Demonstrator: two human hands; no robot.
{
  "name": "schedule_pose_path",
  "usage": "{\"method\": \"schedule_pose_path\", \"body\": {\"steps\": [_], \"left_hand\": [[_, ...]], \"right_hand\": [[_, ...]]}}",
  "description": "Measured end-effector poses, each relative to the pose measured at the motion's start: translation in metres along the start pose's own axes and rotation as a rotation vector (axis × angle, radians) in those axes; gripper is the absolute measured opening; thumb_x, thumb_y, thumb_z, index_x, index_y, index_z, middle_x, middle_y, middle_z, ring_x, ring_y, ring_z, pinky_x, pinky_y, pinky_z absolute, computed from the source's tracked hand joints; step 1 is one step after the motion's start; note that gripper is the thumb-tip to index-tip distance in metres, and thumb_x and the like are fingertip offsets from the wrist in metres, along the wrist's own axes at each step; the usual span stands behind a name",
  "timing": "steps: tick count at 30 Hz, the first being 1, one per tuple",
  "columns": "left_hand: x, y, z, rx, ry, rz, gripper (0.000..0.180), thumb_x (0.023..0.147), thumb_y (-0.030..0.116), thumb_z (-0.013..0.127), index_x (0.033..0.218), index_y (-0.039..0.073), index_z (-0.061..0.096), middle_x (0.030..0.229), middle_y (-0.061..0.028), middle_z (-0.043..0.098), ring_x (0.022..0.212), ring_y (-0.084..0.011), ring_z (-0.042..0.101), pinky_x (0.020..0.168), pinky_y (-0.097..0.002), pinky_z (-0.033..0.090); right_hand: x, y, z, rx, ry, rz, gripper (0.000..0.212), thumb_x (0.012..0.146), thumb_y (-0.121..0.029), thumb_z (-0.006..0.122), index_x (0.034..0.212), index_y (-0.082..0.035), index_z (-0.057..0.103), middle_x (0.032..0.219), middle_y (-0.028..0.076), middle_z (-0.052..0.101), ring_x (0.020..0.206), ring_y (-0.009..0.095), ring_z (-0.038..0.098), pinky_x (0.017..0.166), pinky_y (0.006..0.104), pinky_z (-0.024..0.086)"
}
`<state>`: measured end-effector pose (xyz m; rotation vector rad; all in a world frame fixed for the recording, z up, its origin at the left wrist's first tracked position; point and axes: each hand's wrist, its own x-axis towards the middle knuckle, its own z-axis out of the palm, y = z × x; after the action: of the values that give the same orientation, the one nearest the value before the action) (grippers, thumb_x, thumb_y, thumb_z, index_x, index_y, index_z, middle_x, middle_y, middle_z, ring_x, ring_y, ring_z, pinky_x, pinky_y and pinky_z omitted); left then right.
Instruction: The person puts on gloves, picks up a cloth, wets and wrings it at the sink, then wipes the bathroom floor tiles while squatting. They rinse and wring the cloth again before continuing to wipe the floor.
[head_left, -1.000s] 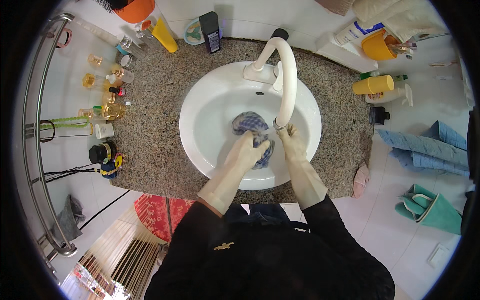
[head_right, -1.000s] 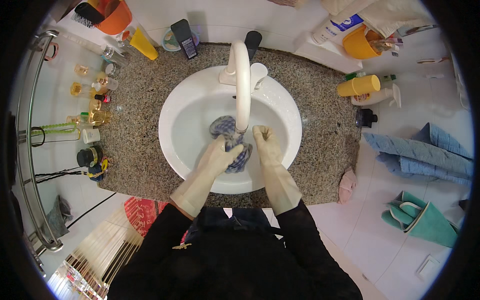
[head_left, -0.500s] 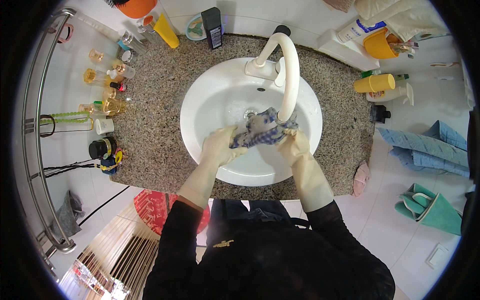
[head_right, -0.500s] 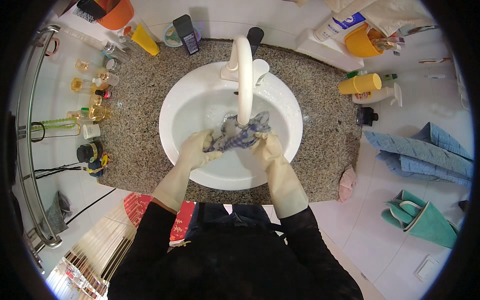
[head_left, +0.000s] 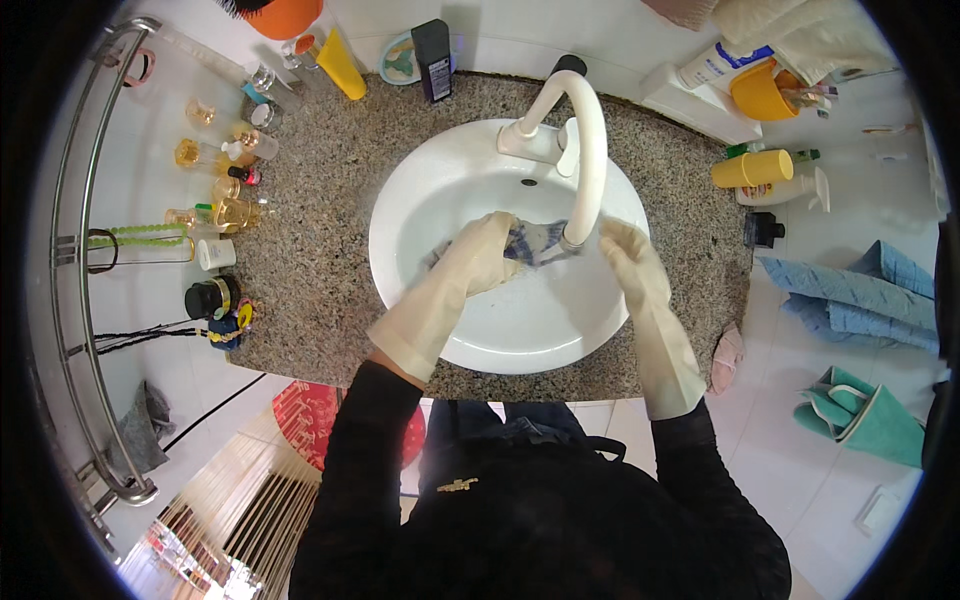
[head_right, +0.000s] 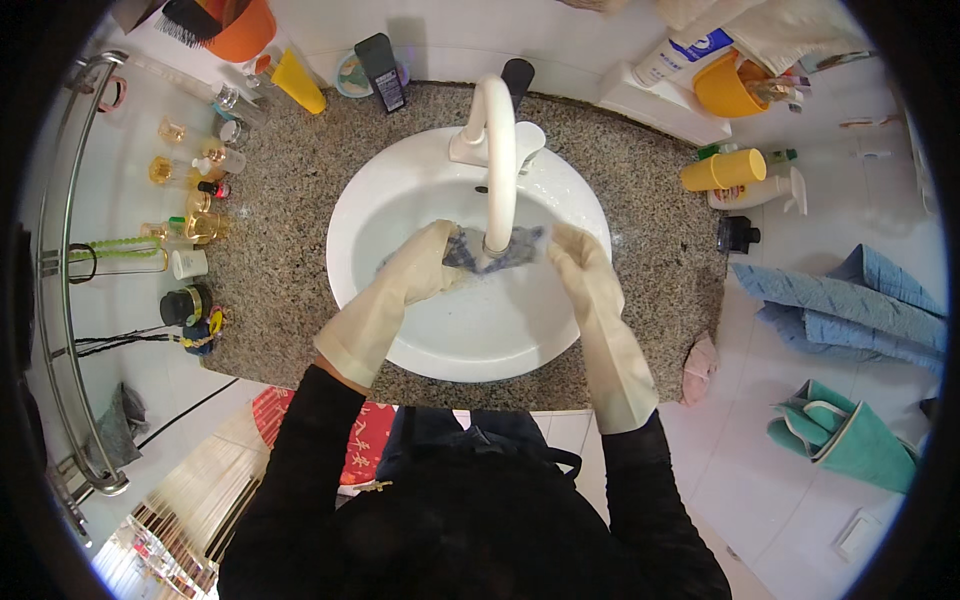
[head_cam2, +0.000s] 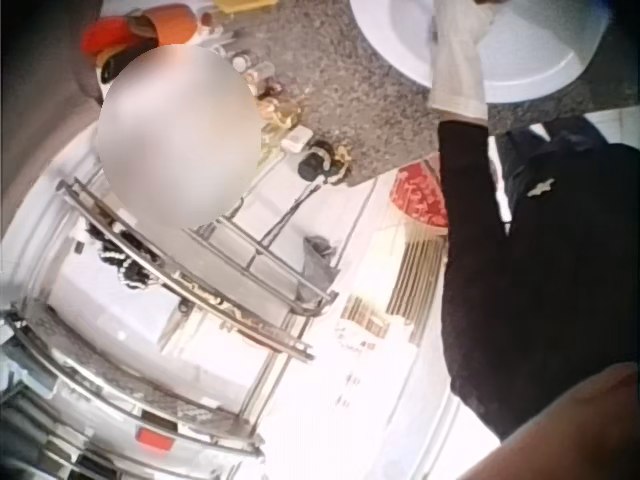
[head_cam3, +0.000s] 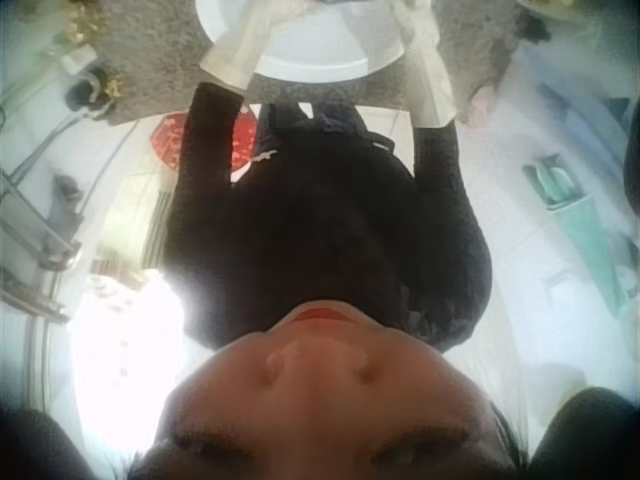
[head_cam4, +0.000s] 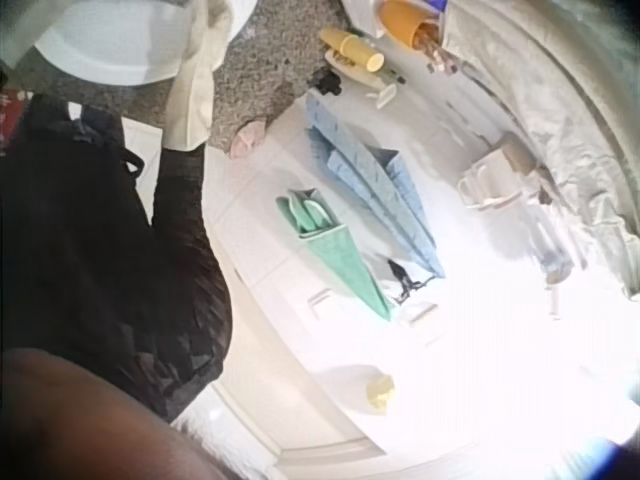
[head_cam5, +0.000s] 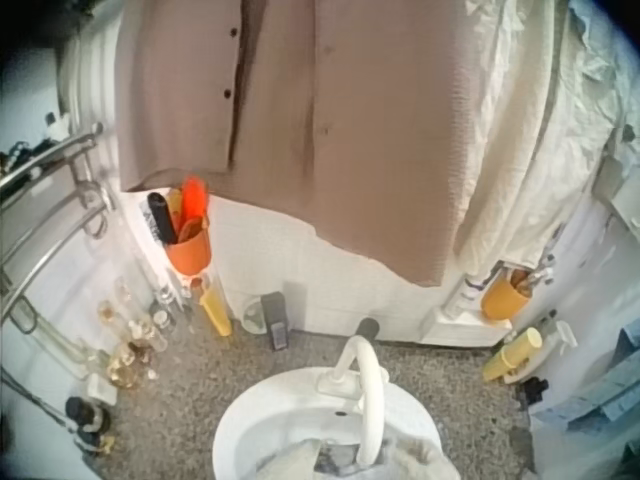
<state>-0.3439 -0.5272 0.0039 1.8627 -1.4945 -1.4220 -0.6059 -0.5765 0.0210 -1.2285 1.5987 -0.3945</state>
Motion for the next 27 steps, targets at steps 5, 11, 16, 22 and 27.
{"method": "schedule_pose_path", "body": {"steps": [5, 11, 16, 22, 27], "left_hand": [[-0.009, 0.003, -0.028, 0.327, -0.008, 0.112, 0.044, 0.08, 0.003, 0.087, 0.12, -0.002, 0.07, 0.119, -0.0242, 0.075, 0.114, -0.0427, 0.072, 0.098, -0.0485, 0.058], [-0.035, 0.012, -0.042, 0.061, 0.16, -0.018, 0.044, 0.085, -0.008, 0.079, 0.126, -0.003, 0.064, 0.12, -0.0215, 0.073, 0.111, -0.0339, 0.073, 0.096, -0.043, 0.058], [-0.051, -0.005, -0.047, -0.33, 0.279, -0.123, 0.047, 0.085, -0.016, 0.075, 0.128, -0.007, 0.058, 0.112, -0.0142, 0.072, 0.096, -0.0208, 0.072, 0.079, -0.0339, 0.059], [-0.056, -0.023, -0.048, -0.569, 0.358, -0.167, 0.047, 0.085, -0.016, 0.069, 0.128, -0.004, 0.056, 0.09, -0.0063, 0.065, 0.058, -0.0075, 0.052, 0.048, -0.0268, 0.039], [-0.054, -0.03, -0.047, -0.425, 0.391, -0.085, 0.049, 0.084, -0.013, 0.072, 0.13, -0.004, 0.056, 0.094, -0.008, 0.067, 0.062, -0.0088, 0.055, 0.051, -0.0279, 0.042]], "right_hand": [[0.011, -0.128, 0.013, -0.373, -0.029, -0.285, 0.039, 0.105, -0.035, 0.062, 0.132, -0.009, 0.074, 0.129, 0.018, 0.075, 0.123, 0.03, 0.07, 0.108, 0.0411, 0.052], [0.074, -0.104, 0.052, -0.383, -0.2, -0.197, 0.028, 0.104, -0.03, 0.063, 0.12, -0.011, 0.076, 0.12, 0.016, 0.077, 0.113, 0.031, 0.073, 0.098, 0.0403, 0.054], [0.025, -0.038, 0.026, -0.129, -0.061, -0.153, 0.053, 0.105, -0.05, 0.06, 0.131, -0.004, 0.07, 0.119, 0.01, 0.079, 0.112, 0.024, 0.073, 0.103, 0.0382, 0.053], [-0.013, 0.089, 0.045, -0.135, -0.203, 0.229, 0.04, 0.105, -0.038, 0.067, 0.133, -0.01, 0.071, 0.113, 0.005, 0.077, 0.105, 0.016, 0.072, 0.096, 0.0321, 0.054], [-0.03, 0.098, 0.056, 0.001, -0.271, 0.109, 0.031, 0.107, -0.029, 0.067, 0.129, -0.007, 0.073, 0.11, 0.003, 0.077, 0.102, 0.012, 0.069, 0.093, 0.0293, 0.054]]}}
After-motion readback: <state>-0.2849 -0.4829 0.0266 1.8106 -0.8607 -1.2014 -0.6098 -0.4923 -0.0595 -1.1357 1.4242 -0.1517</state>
